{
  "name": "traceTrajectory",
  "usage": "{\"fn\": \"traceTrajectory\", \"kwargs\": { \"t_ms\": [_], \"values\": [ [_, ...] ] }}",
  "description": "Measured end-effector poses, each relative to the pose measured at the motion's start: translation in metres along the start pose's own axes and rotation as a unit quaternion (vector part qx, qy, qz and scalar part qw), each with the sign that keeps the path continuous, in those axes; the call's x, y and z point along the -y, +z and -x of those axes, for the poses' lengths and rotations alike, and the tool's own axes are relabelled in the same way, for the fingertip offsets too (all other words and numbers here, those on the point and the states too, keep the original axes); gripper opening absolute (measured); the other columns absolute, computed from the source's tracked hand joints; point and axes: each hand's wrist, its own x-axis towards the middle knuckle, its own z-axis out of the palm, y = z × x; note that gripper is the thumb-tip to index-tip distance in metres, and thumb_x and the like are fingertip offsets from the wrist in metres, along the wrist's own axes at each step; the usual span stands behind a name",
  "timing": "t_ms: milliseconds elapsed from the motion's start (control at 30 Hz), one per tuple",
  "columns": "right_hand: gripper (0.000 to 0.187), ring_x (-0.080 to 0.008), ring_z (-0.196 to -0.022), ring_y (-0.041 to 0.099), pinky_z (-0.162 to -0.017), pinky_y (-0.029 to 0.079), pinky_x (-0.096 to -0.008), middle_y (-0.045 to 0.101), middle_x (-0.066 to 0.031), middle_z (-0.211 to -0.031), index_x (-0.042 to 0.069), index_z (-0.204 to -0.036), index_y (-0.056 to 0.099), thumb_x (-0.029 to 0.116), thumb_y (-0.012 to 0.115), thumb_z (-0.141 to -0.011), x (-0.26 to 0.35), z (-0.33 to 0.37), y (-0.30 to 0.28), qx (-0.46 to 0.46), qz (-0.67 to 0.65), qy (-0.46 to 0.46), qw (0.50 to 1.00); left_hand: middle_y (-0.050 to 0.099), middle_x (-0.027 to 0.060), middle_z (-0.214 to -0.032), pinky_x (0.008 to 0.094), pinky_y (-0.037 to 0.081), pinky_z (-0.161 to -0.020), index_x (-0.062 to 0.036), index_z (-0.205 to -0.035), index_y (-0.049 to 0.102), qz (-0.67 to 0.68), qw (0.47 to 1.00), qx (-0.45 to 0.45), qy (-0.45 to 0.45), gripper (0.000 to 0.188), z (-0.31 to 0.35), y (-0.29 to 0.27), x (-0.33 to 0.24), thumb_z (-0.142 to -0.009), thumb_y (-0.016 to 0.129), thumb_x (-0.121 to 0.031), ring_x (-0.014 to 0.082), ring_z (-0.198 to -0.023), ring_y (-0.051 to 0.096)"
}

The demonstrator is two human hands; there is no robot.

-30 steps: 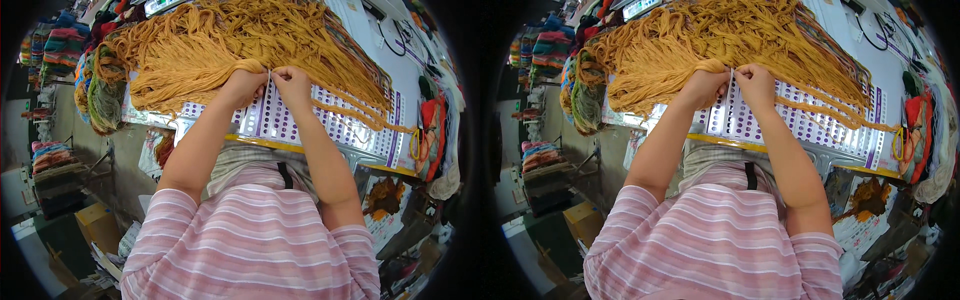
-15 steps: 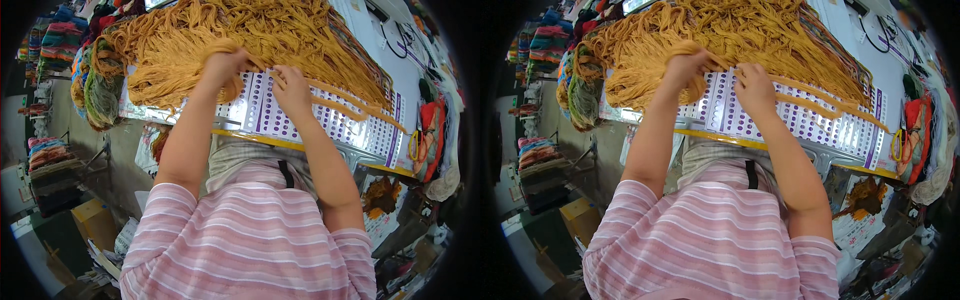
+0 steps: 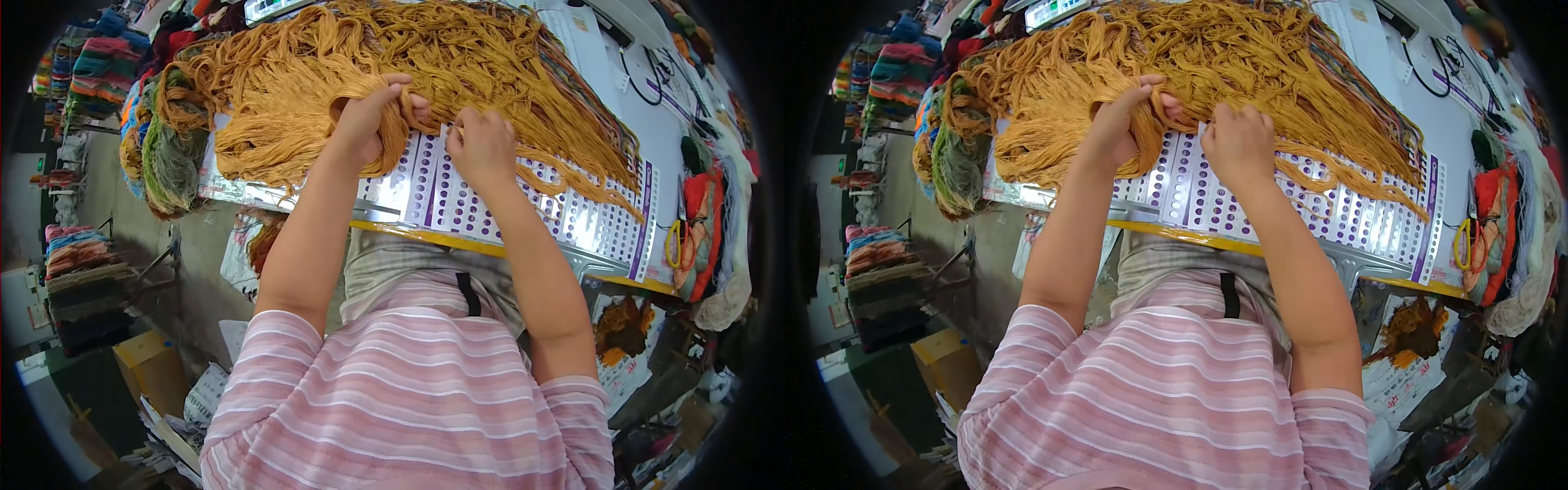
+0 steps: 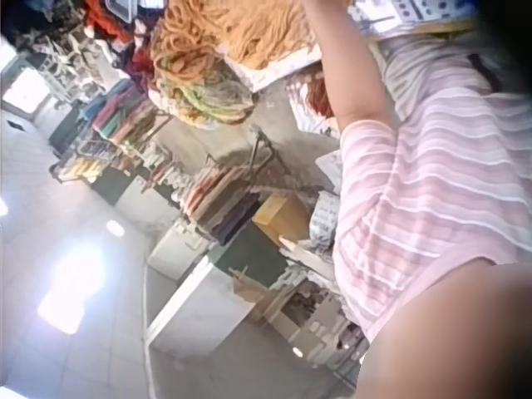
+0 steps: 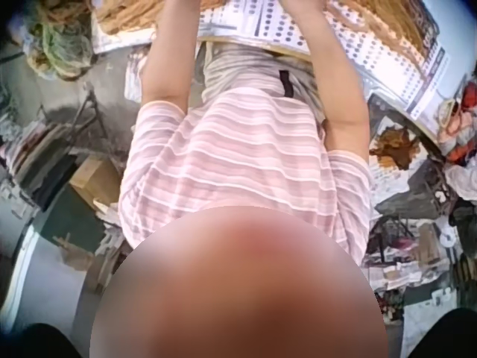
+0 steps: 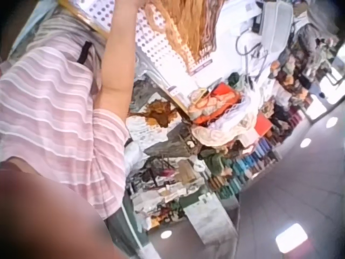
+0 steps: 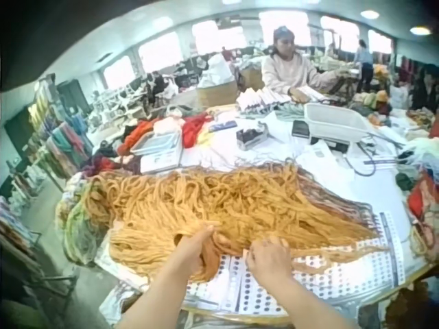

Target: Sorting and organizing bundles of yellow yarn into a color sample template board.

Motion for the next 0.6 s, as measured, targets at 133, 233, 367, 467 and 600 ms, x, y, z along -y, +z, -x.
{"fn": "traceTrajectory", "kwargs": {
  "t_ms": [133,233,367,467,600],
  "values": [
    [0.033,-0.0318,-0.082,0.061,-0.078,0.047,-0.0434,0.063,-0.0114,-0.083,0.006,-0.109,0.055,0.01,0.062,-0.077,-0.008,0.0,-0.012,0.014,-0.187,0.033,0.982,0.056,0.0213,-0.128,0.0367,0.057,-0.076,-0.0045,-0.133,0.038,-0.076,0.988,0.133,0.024,0.045,0.005,0.015,0.006,-0.09,0.051,0.002,0.0239,-0.083,0.066],
    [0.044,-0.0328,-0.083,0.062,-0.076,0.049,-0.042,0.063,-0.0123,-0.086,0.008,-0.118,0.05,0.006,0.062,-0.076,-0.013,0.001,-0.017,0.029,-0.306,0.064,0.95,0.062,0.013,-0.106,0.0269,0.053,-0.063,-0.0099,-0.147,0.029,-0.205,0.961,0.188,-0.002,0.068,0.008,0.031,0.011,-0.086,0.054,0.009,0.0157,-0.075,0.064],
    [0.045,-0.0329,-0.086,0.063,-0.078,0.05,-0.0409,0.062,-0.0143,-0.094,0.009,-0.12,0.052,0.007,0.063,-0.076,-0.017,0.001,-0.005,0.012,-0.326,0.075,0.942,0.057,0.0021,-0.081,0.0213,0.045,-0.055,-0.0135,-0.151,0.028,-0.244,0.951,0.187,0.008,0.075,-0.002,0.031,0.033,-0.085,0.056,0.008,0.0092,-0.068,0.057],
    [0.042,-0.0333,-0.09,0.062,-0.08,0.05,-0.0416,0.061,-0.0138,-0.096,0.008,-0.114,0.058,0.01,0.069,-0.074,-0.019,0.002,0.005,0.033,-0.262,0.061,0.963,0.056,0.0009,-0.082,0.0206,0.043,-0.054,-0.0112,-0.15,0.031,-0.201,0.961,0.189,0.013,0.072,-0.006,0.029,0.034,-0.085,0.057,0.007,0.0081,-0.065,0.053],
    [0.03,-0.0329,-0.093,0.061,-0.079,0.049,-0.0428,0.062,-0.0103,-0.094,0.007,-0.097,0.065,0.014,0.075,-0.07,-0.009,0.001,0.005,0.057,-0.175,0.058,0.981,0.058,0.0013,-0.085,0.0202,0.042,-0.054,-0.0066,-0.145,0.038,-0.188,0.961,0.202,0.018,0.063,-0.001,0.022,0.021,-0.087,0.06,0.002,0.0073,-0.066,0.052]
  ]
}}
